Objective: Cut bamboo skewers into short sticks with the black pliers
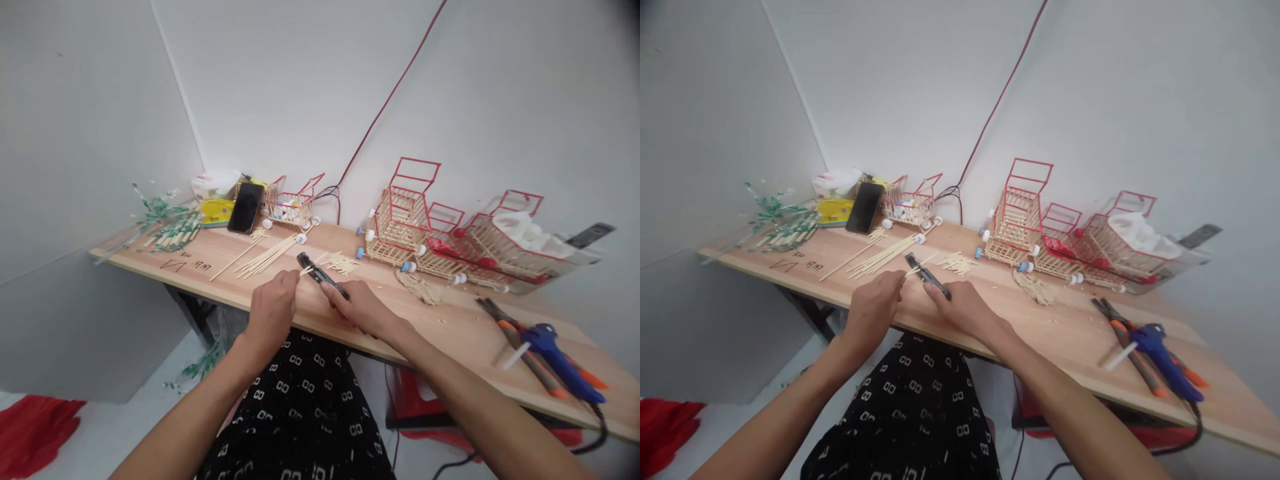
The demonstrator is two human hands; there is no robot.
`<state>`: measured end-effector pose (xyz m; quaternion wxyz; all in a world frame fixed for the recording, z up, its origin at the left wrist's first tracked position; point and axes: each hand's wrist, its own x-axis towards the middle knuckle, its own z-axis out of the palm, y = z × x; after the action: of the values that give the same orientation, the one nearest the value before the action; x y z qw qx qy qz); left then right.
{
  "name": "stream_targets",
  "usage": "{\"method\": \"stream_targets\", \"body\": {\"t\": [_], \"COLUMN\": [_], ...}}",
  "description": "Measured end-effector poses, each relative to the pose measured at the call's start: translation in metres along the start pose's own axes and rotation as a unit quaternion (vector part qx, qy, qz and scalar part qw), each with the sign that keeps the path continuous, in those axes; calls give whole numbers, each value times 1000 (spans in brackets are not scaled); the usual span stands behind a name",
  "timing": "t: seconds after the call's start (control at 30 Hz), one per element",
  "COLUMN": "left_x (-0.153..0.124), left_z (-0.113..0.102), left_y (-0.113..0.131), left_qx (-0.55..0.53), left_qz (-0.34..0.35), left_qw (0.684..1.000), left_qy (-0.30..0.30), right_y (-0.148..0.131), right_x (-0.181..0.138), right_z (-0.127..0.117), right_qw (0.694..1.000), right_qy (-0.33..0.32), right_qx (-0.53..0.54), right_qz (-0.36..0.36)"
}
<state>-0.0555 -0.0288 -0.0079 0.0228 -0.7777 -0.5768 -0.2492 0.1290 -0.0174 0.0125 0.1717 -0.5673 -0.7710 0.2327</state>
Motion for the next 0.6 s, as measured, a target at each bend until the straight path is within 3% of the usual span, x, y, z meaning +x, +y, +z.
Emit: {"method": "stream_targets", "body": {"t": [0.3, 0.6], "left_x": [5, 6], "left_z": [27, 22], "left_y": [-20, -16], "left_qx": [-21, 16], "left_qz": [-42, -51], "left_qw": [998, 997], "left_qy": [-39, -54], "right_y": [-4, -1], "right_x": [26, 32], "right_z": [3, 4], "right_qw": [995, 994], "right_qy": [-68, -84], "right_qx": [-63, -28], "right_qz": [46, 61]}}
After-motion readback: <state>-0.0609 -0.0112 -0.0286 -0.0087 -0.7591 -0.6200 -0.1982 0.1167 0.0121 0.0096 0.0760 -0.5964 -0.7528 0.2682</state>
